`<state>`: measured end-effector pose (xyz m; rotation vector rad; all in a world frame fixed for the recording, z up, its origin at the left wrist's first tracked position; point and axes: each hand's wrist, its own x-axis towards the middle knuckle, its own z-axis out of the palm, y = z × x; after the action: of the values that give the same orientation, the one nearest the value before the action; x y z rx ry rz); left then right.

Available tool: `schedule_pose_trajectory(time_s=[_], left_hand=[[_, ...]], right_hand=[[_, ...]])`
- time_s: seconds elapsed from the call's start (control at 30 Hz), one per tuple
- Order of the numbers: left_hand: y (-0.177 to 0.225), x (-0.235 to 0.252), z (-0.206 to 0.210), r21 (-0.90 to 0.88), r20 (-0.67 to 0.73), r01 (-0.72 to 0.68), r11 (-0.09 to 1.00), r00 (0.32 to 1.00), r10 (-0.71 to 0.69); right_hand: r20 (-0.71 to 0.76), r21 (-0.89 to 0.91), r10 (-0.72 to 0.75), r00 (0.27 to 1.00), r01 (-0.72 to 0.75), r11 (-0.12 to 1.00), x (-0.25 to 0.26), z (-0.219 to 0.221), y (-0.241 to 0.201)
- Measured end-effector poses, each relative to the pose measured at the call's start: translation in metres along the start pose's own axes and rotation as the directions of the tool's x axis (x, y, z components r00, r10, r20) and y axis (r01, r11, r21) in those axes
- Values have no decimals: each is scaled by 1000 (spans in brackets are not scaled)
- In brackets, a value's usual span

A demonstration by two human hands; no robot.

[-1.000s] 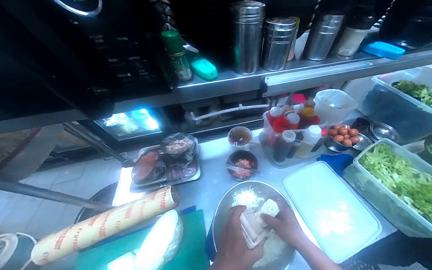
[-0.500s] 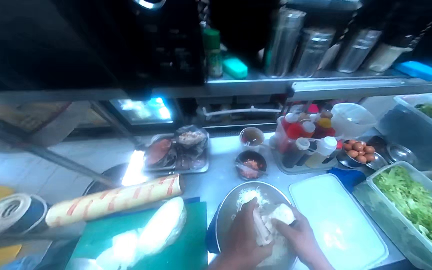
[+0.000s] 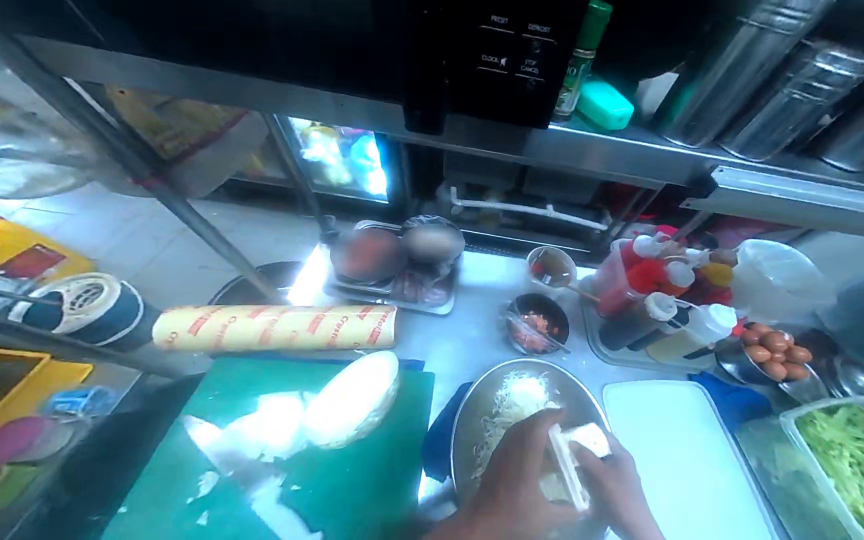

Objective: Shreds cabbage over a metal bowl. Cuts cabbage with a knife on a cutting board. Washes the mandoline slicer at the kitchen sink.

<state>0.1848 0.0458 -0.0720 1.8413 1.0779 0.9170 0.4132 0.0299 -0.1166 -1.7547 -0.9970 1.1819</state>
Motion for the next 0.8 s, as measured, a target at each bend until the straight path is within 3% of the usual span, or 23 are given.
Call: schedule_pose_trajectory(time_s=[0.13, 0.3, 0.43, 0.5, 0.6, 0.73, 0.8], left_hand=[[-7, 0, 2, -12, -40, 15, 1000, 999, -16], [-5, 1, 2, 14, -22, 19, 1000, 1000, -18], [-5, 3, 0, 14, -17, 43, 999, 999, -43], [-8, 2, 0, 18, -11, 52, 999, 999, -52], [-6, -1, -1, 22, -6, 28, 999, 1000, -28], [-9, -2, -2, 17, -35, 11, 1000, 999, -11], [-11, -4, -1, 19, -57, 3, 1000, 998, -2]], right_hand=[[43, 229, -154, 987, 140, 963, -33, 1, -60], [-16, 41, -10, 1000, 11, 999, 2, 3, 3], [26, 215, -149, 988, 140, 966, -33, 2, -60], [17, 162, -150, 989, 145, 976, -29, 6, -51], [-36, 19, -11, 999, 12, 1000, -7, 6, -6], [18, 200, -143, 990, 136, 970, -37, 7, -61], [6, 145, -135, 991, 133, 981, -30, 11, -50]])
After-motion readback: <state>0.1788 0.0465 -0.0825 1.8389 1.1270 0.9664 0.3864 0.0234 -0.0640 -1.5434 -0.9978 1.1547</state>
